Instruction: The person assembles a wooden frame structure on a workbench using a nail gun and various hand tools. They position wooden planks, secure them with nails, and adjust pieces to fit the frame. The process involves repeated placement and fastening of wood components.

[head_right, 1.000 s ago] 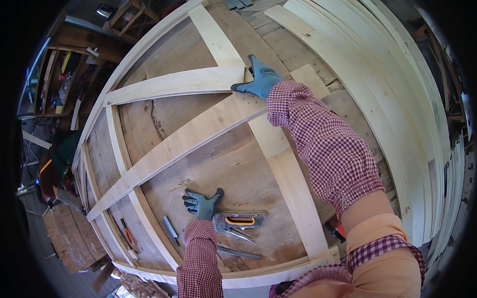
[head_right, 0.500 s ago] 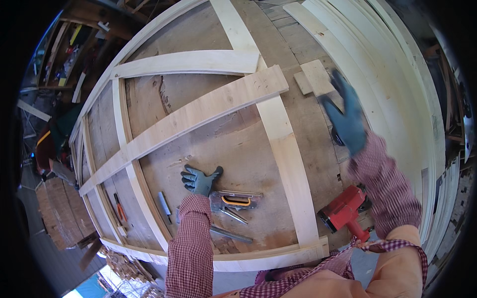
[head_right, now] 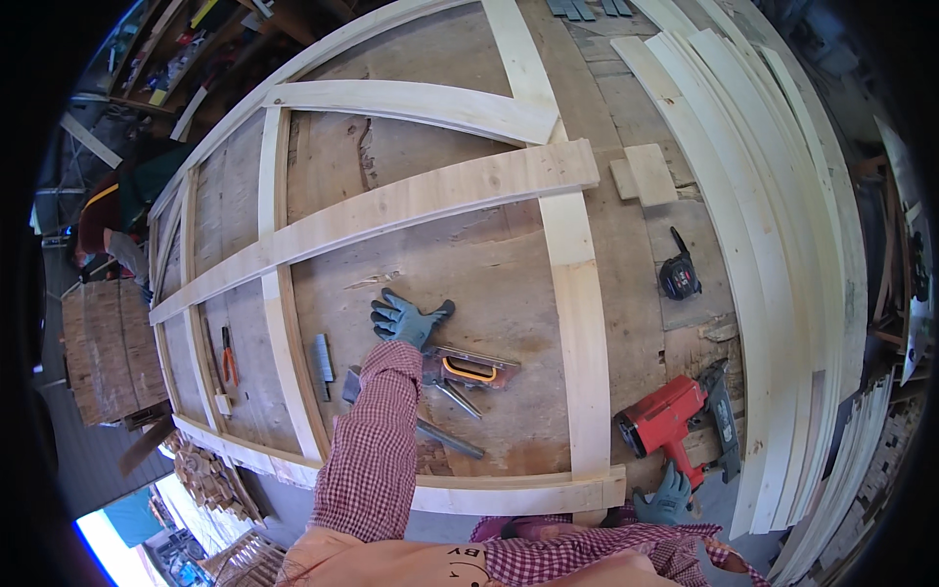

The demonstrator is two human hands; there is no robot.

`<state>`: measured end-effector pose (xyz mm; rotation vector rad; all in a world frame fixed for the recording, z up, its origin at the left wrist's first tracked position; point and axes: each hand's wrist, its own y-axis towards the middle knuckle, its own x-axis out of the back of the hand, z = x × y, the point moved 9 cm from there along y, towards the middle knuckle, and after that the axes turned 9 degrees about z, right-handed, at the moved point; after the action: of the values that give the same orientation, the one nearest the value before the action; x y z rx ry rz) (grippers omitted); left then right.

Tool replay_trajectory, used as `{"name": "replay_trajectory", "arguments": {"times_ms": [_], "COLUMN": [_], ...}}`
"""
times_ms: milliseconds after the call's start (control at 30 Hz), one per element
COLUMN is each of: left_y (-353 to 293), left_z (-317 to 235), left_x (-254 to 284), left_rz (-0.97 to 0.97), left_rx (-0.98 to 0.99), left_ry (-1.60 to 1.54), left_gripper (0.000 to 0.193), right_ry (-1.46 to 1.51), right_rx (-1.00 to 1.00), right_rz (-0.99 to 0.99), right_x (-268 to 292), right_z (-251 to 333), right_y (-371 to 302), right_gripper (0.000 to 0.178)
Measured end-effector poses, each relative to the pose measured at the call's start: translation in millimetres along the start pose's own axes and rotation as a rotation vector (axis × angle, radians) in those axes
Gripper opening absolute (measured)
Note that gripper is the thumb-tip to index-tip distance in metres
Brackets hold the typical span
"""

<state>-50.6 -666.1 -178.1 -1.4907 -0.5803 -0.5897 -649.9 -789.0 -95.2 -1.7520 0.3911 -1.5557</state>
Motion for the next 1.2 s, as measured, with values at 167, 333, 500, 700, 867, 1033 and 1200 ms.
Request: {"name": "replay_trajectory", "arguments": {"times_ms": [167,333,500,700,867,1033,1200], "left_y": [-2,-10,-19,-21,-21,-21,-22], "left_z": [-6,-4,-9,-9,-12,-8,-7], "left_x": [1,10,16,13,16,14,16], "left_rz": [0.014,-0.026,0.031,0.061,0.028,0.037,0.033], "left_rx": [-0.023,-0.011,-0.027,-0.032,-0.050,-0.046,-0.052], "left_ry": [0.033,0.023,-0.005,-0.007,-0.009,-0.019,-0.029], "left_gripper": [0.142,0.140,0.136,0.135,0.134,0.133,0.134], "right_ry": [0.031,0.194,0.015,0.116,0.167,0.241,0.394], "right_rx": [0.030,0.057,0.131,0.085,0.059,0.046,0.022], "right_rz": [-0.458,-0.512,-0.482,-0.514,-0.521,-0.505,-0.455], "right_x": [21,50,34,37,39,34,21], "right_z": [22,11,35,28,22,12,-11], "right_y": [-8,11,22,40,49,58,62], "right_gripper": [0.088,0.082,0.091,0.090,0.089,0.089,0.088]}}
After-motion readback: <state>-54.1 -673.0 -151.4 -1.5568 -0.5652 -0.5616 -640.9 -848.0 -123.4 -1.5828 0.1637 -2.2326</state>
